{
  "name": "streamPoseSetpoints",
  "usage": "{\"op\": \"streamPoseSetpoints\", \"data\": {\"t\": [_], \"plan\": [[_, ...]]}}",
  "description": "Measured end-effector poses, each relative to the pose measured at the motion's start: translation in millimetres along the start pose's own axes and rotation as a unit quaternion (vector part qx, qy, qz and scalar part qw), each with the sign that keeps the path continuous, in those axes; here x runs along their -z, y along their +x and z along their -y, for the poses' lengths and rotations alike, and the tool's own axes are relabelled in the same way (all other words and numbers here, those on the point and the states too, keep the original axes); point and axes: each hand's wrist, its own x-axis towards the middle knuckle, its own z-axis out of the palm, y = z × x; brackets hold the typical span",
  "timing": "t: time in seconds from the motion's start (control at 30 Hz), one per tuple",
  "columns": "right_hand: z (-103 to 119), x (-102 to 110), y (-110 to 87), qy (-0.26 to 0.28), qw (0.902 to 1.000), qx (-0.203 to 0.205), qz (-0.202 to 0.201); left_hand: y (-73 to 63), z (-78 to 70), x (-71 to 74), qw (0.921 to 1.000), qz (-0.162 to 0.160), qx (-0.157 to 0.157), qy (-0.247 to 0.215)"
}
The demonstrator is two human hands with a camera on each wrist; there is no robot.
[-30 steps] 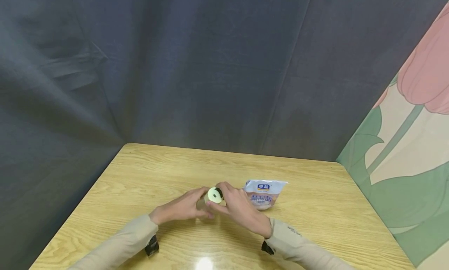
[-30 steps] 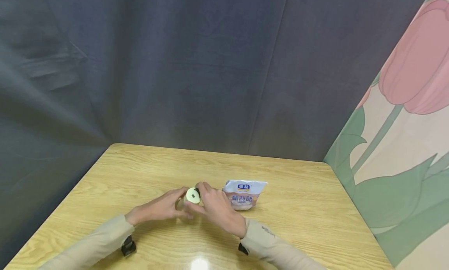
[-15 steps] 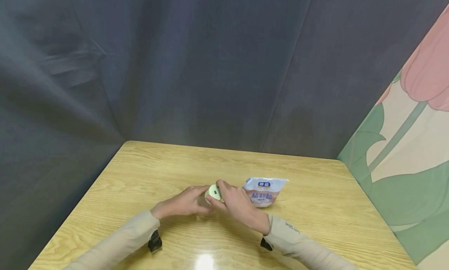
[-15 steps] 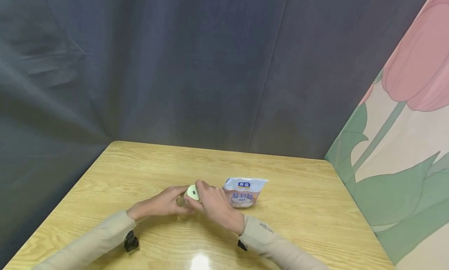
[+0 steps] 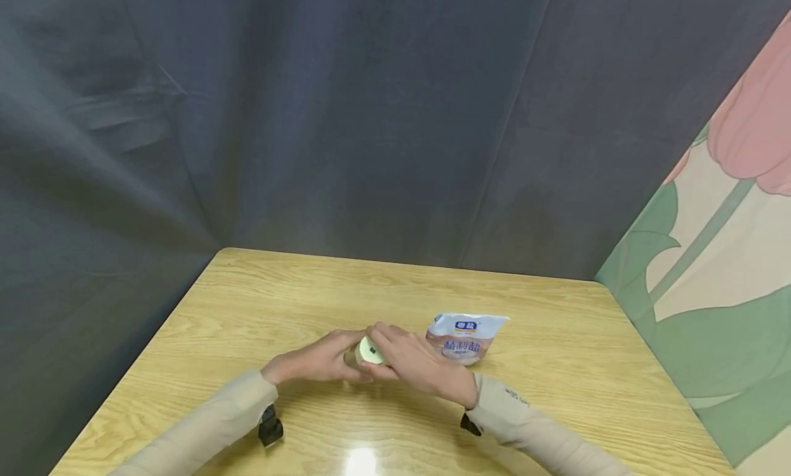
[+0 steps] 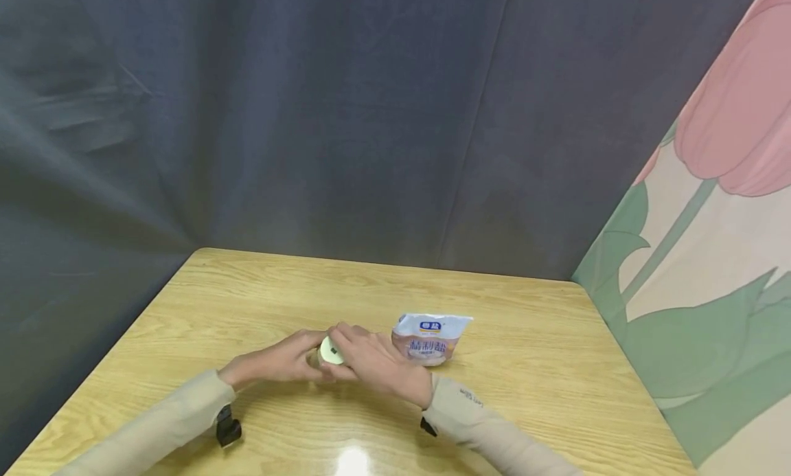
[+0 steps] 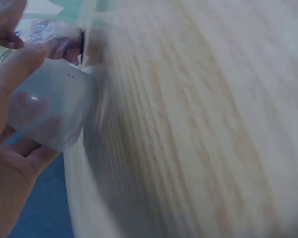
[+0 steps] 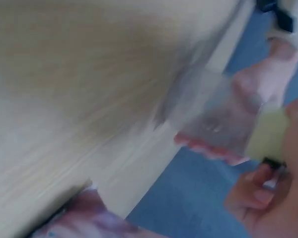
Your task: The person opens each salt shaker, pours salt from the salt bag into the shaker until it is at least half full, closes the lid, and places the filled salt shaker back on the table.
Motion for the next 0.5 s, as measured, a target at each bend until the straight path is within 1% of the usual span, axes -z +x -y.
{"op": "streamPoseSetpoints", "data": {"t": [0.03, 0.1, 0.13, 0.27, 0.37, 0.5], "plan": [[-0.6, 1.2, -0.4, -0.006, 0.9999, 0.013, 0.004, 0.1, -0.9, 0.4, 1.0, 0.003, -0.005, 0.002], [-1.2, 2.7, -1.1, -0.011, 0.9998, 0.013, 0.004, 0.7, -2.1, 0.6, 0.9999, 0.002, -0.009, 0.01], [-1.5, 2.9, -1.5, -0.013, 0.9999, 0.008, 0.004, 1.1, -2.7, 0.5, 0.9999, 0.002, -0.007, 0.01], [-1.7, 2.2, -3.3, -0.011, 0.9998, -0.017, 0.0, 1.0, -3.0, -1.8, 0.9997, -0.009, 0.014, 0.019], [-1.6, 1.3, -3.0, -0.007, 0.9994, -0.031, -0.016, -0.2, -1.3, -3.3, 0.9985, -0.027, 0.029, 0.038], [-0.4, 1.2, 0.3, -0.016, 0.9986, -0.033, -0.039, -1.7, 1.1, -4.3, 0.9965, -0.05, 0.041, 0.053]]}}
